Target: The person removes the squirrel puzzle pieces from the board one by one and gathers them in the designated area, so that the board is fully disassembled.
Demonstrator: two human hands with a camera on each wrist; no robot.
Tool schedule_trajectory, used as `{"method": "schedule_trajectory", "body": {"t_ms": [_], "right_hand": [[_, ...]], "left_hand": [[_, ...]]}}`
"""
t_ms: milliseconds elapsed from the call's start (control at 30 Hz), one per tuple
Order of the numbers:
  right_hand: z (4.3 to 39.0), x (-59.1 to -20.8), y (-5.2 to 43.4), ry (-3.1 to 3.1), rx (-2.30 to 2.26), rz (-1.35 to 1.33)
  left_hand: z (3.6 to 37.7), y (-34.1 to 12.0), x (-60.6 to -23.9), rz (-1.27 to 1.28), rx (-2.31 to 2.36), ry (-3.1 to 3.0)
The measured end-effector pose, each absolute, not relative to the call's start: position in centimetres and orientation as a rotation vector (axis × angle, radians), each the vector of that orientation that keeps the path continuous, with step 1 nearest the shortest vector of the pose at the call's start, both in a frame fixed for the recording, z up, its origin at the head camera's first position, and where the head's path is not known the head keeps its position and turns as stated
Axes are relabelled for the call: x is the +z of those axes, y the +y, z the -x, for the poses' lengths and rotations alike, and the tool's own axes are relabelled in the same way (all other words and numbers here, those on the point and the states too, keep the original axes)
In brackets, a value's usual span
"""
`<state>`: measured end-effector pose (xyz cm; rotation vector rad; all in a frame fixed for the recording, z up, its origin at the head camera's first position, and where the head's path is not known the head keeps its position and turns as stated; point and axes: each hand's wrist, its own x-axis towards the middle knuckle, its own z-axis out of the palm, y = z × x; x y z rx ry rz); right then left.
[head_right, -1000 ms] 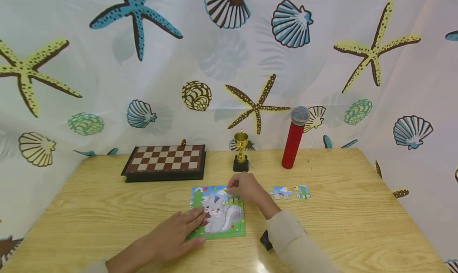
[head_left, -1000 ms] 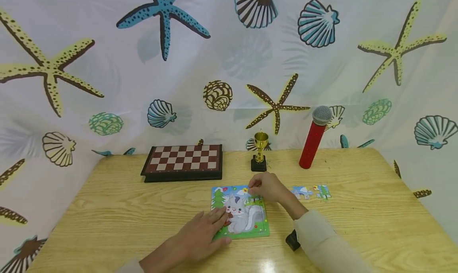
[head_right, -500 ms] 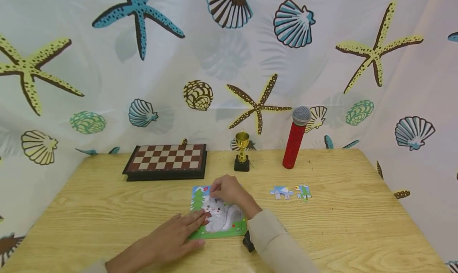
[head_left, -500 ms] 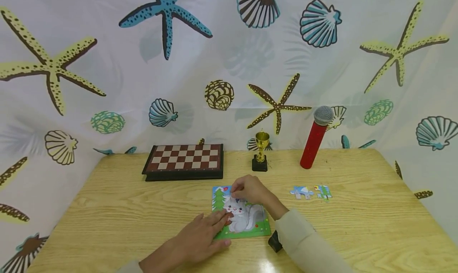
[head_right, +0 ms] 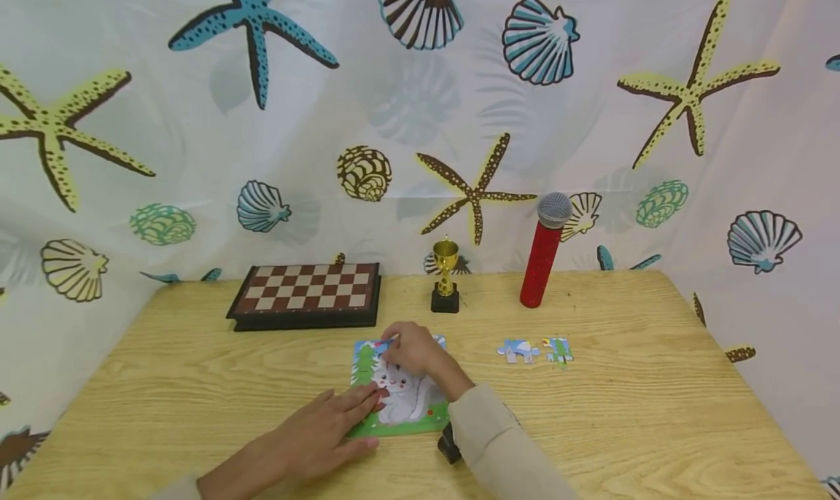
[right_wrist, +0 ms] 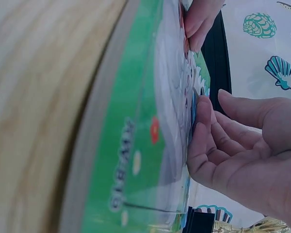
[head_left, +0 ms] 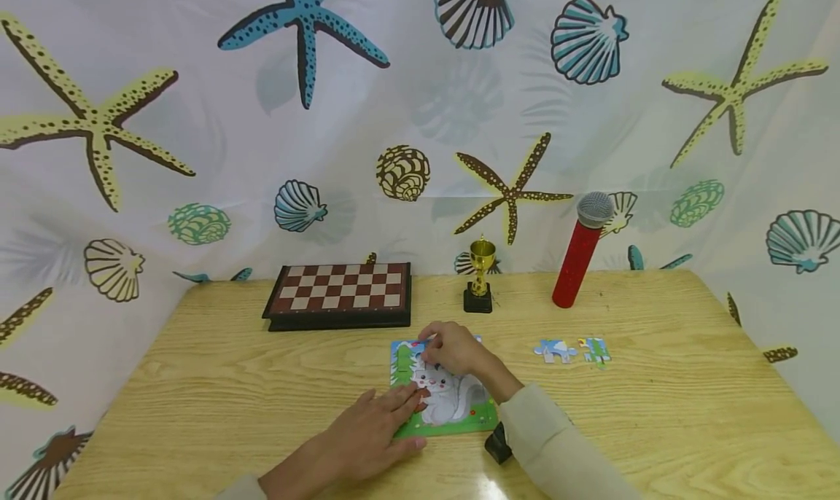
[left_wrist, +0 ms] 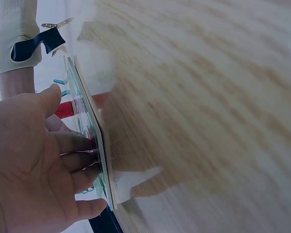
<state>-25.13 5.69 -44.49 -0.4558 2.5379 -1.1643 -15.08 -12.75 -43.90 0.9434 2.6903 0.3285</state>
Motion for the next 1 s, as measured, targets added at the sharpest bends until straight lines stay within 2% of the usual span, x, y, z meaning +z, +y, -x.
{"method": "schedule_trajectory", "body": {"t_ms": [600,1000], "right_hand": [[25.2,-44.1,5.7,2.614,-1.283,0.447],[25.1,-43.0,10.0,2.637,-1.301,0.47]], "left_hand": [[15.1,-12.6,-43.8,-0.957,0.298,2.692],[15.2,-12.5,-44.2,-0.922,0.283,2.698]]}}
